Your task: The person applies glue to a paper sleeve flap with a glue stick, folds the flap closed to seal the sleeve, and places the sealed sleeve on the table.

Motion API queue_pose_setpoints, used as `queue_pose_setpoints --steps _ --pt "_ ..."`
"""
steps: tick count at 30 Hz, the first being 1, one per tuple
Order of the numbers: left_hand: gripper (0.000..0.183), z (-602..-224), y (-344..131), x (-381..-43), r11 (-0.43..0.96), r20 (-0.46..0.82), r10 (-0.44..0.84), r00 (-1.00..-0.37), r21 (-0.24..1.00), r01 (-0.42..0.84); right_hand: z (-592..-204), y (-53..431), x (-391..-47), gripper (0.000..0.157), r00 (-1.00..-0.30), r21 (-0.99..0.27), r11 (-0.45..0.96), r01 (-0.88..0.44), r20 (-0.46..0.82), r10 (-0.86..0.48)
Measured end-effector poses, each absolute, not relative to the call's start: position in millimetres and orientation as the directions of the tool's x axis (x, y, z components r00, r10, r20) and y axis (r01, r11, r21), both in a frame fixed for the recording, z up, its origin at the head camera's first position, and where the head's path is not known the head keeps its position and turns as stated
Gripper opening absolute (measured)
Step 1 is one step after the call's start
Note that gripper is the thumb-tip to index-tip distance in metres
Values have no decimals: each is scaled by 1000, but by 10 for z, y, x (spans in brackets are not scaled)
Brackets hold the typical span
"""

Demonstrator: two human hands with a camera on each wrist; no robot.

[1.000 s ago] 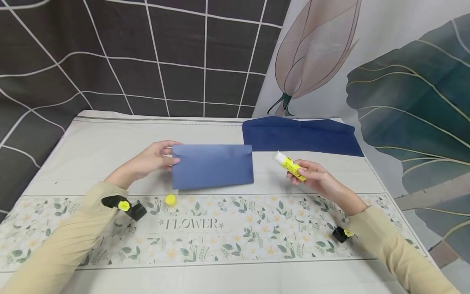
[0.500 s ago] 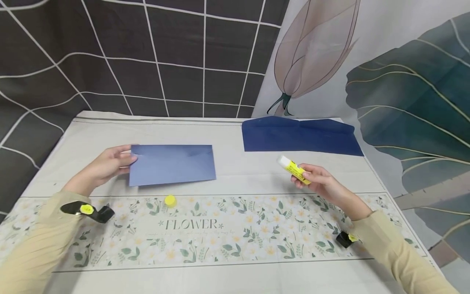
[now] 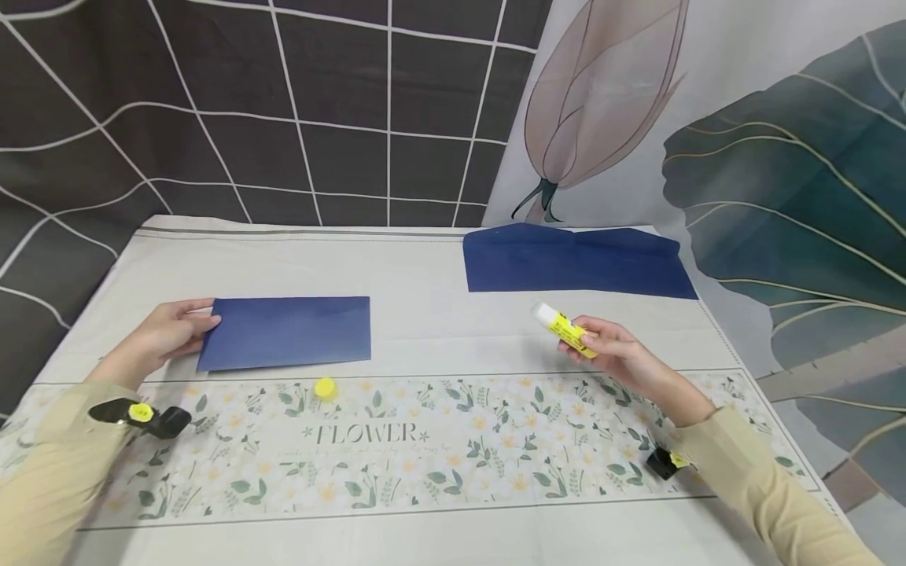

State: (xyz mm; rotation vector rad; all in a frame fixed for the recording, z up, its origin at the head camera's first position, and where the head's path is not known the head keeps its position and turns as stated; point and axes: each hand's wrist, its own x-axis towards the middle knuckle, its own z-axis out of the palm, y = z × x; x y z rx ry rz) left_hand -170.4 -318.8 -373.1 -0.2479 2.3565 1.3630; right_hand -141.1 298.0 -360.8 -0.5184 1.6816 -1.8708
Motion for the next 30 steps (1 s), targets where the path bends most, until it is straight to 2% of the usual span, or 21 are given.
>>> queue_pose_setpoints --steps 7,13,16,19,26,30 --pt "55 -3808 -3193 -1653 604 -343 -61 -937 735 -308 -3619 2998 -1375 30 -788 -993 5 120 -99 -608" --pt "44 -3721 -3035 -1677 805 -219 -143 -965 541 -242 -3638 2999 -1344 31 -786 -996 19 92 -85 -612" --pt "42 -3628 -2879 -1733 858 -155 -141 -978 474 -199 -3648 3001 -1328 34 -788 -997 25 66 -68 -613" --pt "41 -3513 -2680 -1824 862 -118 -93 -989 487 -140 -3657 2994 -1317 38 -794 -998 23 58 -60 -604" --pt "35 -3298 -2095 -2106 789 41 70 -997 609 80 -3623 2959 -1276 41 -832 -998 56 2 -32 -554" --pt "35 -3220 -1717 -2297 728 41 129 -991 674 122 -3592 2933 -1232 40 -845 -996 81 -28 -19 -534"
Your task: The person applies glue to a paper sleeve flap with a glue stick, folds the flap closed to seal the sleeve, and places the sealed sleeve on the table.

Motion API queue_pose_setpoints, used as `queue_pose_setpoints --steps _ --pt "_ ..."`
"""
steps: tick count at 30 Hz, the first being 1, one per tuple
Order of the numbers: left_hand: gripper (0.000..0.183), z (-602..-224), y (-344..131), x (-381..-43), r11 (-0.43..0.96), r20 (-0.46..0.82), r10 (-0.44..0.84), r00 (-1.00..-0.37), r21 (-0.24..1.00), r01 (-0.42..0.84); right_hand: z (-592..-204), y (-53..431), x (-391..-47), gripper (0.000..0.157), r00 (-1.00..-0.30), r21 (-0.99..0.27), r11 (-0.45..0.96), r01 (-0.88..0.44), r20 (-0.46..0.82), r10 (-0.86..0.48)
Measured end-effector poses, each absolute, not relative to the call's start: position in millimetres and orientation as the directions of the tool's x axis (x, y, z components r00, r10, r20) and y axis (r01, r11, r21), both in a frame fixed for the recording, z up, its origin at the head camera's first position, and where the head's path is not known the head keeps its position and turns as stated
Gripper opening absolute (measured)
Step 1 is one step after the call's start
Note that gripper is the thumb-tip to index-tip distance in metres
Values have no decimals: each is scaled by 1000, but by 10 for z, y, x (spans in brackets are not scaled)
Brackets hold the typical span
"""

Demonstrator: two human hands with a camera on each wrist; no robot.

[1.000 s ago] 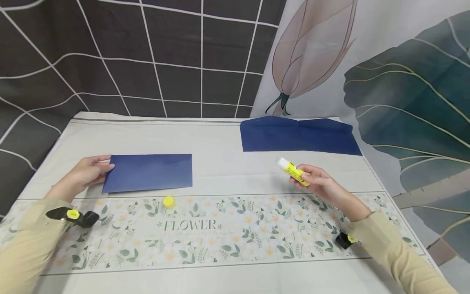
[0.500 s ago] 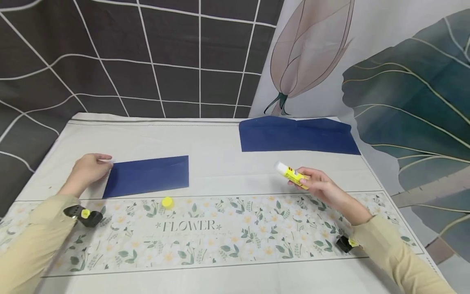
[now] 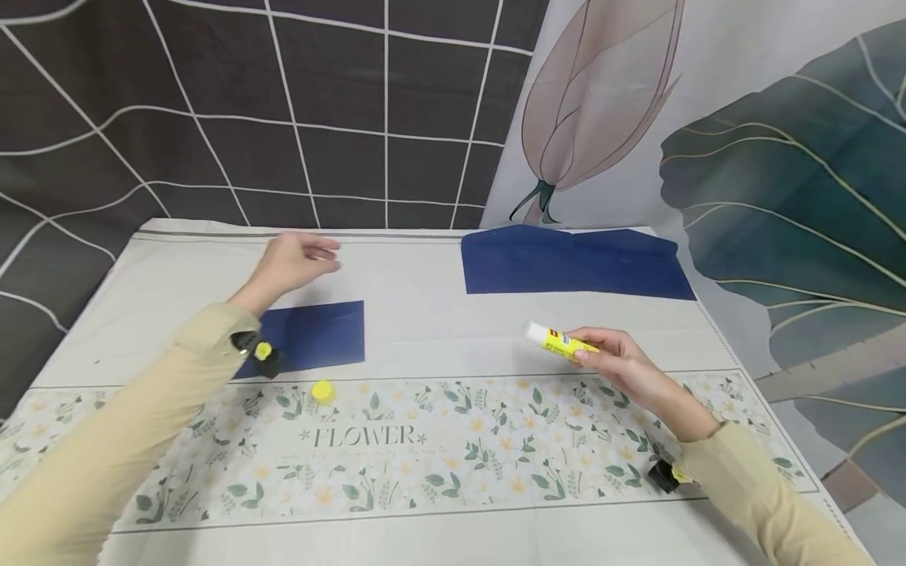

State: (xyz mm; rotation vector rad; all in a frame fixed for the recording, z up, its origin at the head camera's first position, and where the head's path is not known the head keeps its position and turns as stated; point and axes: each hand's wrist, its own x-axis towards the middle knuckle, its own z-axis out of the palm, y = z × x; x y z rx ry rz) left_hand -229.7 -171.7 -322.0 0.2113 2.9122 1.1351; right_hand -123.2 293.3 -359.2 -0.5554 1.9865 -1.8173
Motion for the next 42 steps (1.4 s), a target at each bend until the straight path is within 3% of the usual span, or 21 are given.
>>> queue_pose_setpoints --steps 9,17,24,42 --pt "40 -3146 -902 -2699 622 -77 265 -961 775 110 -3587 2919 -1170 38 -856 -996 57 -62 23 -517" --pt "46 -3228 -470 -2955 566 -160 346 -925 822 70 -3594 2923 -1137 38 -863 -997 40 -60 32 -503" --pt "48 -3433 -213 -3269 514 -138 335 -932 856 58 -3609 2930 -1081 40 -836 -995 39 -92 56 -546" --pt "36 -3730 136 -3617 646 -211 259 -942 763 7 -3621 2900 -1064 40 -819 -993 27 -114 78 -568"
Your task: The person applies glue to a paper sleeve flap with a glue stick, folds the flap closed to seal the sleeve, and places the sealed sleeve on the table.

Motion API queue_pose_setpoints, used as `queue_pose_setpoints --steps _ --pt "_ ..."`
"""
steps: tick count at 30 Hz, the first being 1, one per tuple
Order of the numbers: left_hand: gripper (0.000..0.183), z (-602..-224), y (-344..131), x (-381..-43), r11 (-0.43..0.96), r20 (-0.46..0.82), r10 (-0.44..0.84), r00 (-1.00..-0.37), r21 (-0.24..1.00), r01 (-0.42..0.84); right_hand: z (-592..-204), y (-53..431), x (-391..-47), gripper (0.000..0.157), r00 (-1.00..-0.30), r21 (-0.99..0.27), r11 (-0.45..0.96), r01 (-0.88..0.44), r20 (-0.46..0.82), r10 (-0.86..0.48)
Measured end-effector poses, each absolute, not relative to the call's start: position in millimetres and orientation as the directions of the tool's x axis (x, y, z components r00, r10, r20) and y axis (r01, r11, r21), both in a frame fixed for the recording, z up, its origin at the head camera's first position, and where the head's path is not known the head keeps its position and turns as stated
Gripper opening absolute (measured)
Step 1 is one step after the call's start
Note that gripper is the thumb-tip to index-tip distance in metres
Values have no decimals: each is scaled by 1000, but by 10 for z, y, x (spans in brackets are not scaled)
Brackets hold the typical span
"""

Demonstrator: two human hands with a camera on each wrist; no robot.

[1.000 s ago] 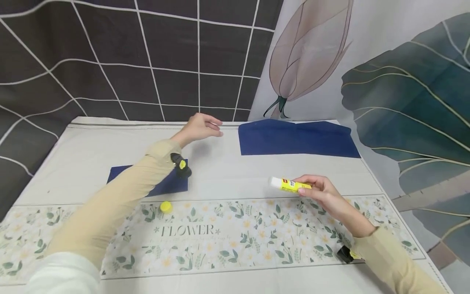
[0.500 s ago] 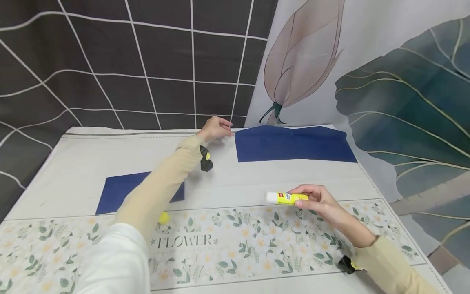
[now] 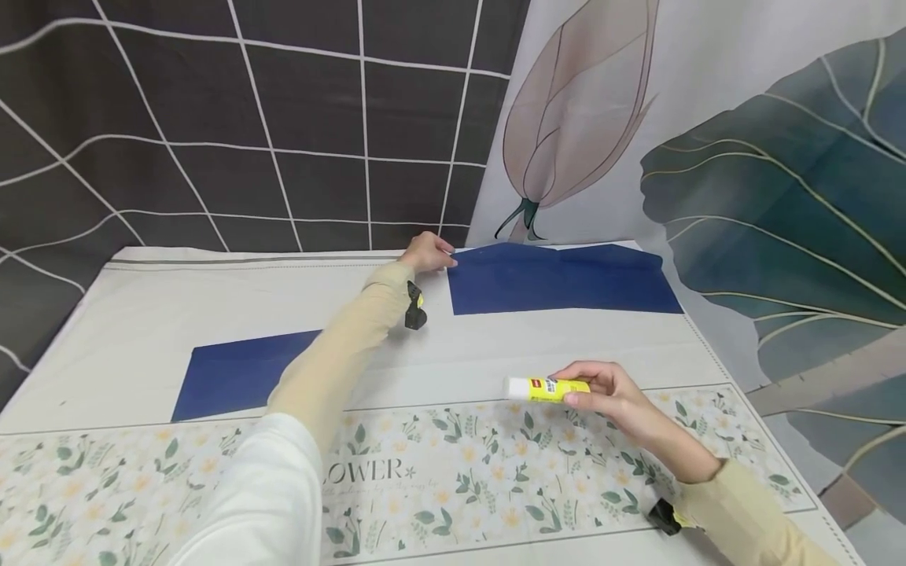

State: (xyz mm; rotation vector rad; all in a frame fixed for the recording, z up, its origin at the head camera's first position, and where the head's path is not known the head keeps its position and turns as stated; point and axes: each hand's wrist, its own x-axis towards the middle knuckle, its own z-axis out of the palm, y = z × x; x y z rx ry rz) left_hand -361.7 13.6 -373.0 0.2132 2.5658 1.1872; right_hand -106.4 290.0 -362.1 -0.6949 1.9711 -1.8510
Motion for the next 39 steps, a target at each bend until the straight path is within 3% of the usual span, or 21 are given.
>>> queue_pose_setpoints --steps 14,27,39 --pt "25 -3869 252 -3555 715 -149 163 -975 699 13 -3642 2903 -1058 40 -824 -996 11 -87 66 -562" --pt "24 -3816 227 -3572 558 -151 204 -967 830 -12 -3648 2873 -1087 39 -834 -997 1 -71 59 -549" --pt "26 -3671 -20 -3484 540 -128 204 -971 842 3 -3650 2862 -1106 39 -839 -999 14 -50 34 -542"
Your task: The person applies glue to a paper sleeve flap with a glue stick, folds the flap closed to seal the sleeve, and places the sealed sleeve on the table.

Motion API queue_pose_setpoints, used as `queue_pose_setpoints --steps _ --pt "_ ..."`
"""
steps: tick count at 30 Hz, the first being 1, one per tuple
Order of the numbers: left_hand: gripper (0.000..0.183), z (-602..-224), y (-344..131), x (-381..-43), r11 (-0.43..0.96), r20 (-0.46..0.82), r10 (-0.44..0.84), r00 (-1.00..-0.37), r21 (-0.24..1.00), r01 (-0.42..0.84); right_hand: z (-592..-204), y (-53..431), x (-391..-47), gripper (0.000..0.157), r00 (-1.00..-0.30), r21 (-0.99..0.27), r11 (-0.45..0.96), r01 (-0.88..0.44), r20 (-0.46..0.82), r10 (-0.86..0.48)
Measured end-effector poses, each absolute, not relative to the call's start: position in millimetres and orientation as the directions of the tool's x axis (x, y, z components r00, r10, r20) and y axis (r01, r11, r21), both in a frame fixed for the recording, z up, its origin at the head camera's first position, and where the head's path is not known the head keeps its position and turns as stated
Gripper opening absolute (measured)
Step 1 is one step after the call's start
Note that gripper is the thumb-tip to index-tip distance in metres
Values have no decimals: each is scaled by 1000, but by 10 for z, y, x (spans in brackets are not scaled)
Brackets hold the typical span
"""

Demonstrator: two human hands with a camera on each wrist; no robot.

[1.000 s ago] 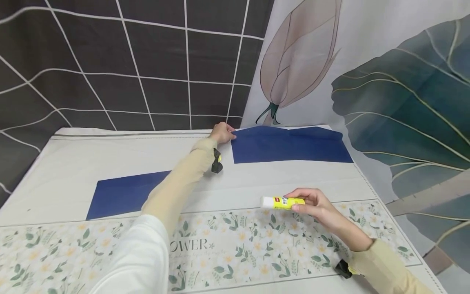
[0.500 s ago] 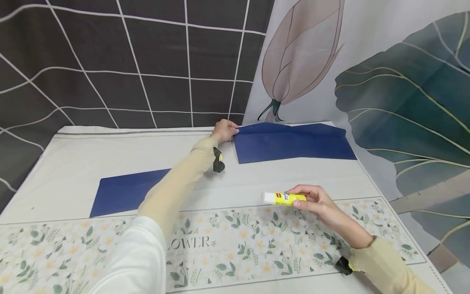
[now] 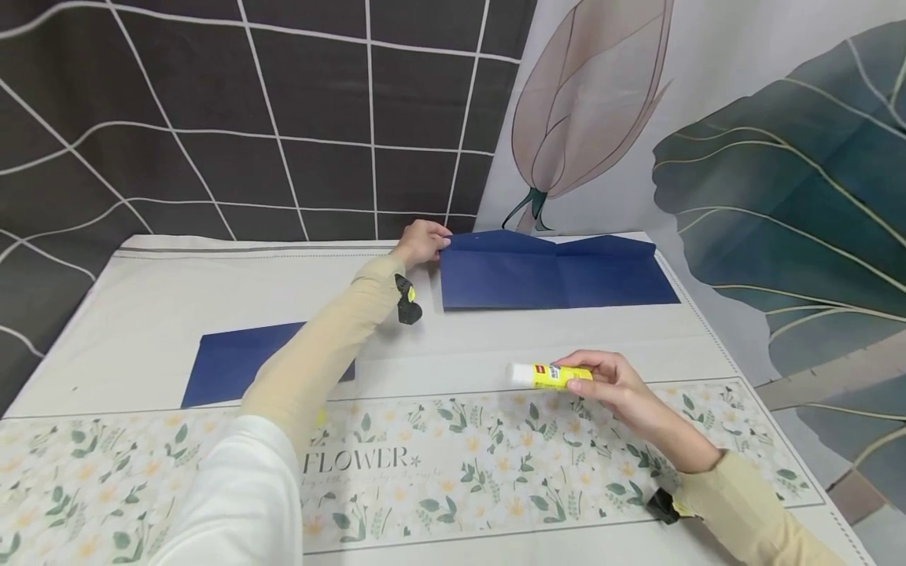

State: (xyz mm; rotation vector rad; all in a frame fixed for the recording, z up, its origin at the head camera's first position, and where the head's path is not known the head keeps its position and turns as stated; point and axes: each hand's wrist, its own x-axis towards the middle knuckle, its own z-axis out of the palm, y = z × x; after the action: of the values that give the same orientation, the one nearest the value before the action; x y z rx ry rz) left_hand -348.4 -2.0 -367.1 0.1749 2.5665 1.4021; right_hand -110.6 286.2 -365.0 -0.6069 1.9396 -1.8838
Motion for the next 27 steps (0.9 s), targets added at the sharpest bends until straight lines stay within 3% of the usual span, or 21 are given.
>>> queue_pose_setpoints --steps 7,14,16,20,24,27 --pt "26 -3772 -17 -3579 505 -165 196 -967 862 -45 -3640 2892 -1187 39 -870 -998 34 -51 27 -492" --pt "23 -4427 -31 -4193 406 -116 233 -966 914 -11 -3585 3016 -1492 30 -939 -973 -225 45 36 -343" --pt "22 -4546 -50 -4284 371 -97 249 -964 929 2 -3561 3068 -1639 26 -963 -951 -297 82 1 -269" --pt "22 -4214 -17 -3956 398 -156 226 -962 916 -55 -3538 3174 -1945 20 -981 -897 -407 173 -119 -155" --pt "21 -4209 -14 -3942 400 -175 222 -959 913 -74 -3568 3235 -2225 9 -963 -837 -478 267 -247 -104" --pt "20 -4301 -10 -4004 396 -162 226 -961 916 -61 -3618 3250 -2371 12 -937 -796 -502 337 -335 -98"
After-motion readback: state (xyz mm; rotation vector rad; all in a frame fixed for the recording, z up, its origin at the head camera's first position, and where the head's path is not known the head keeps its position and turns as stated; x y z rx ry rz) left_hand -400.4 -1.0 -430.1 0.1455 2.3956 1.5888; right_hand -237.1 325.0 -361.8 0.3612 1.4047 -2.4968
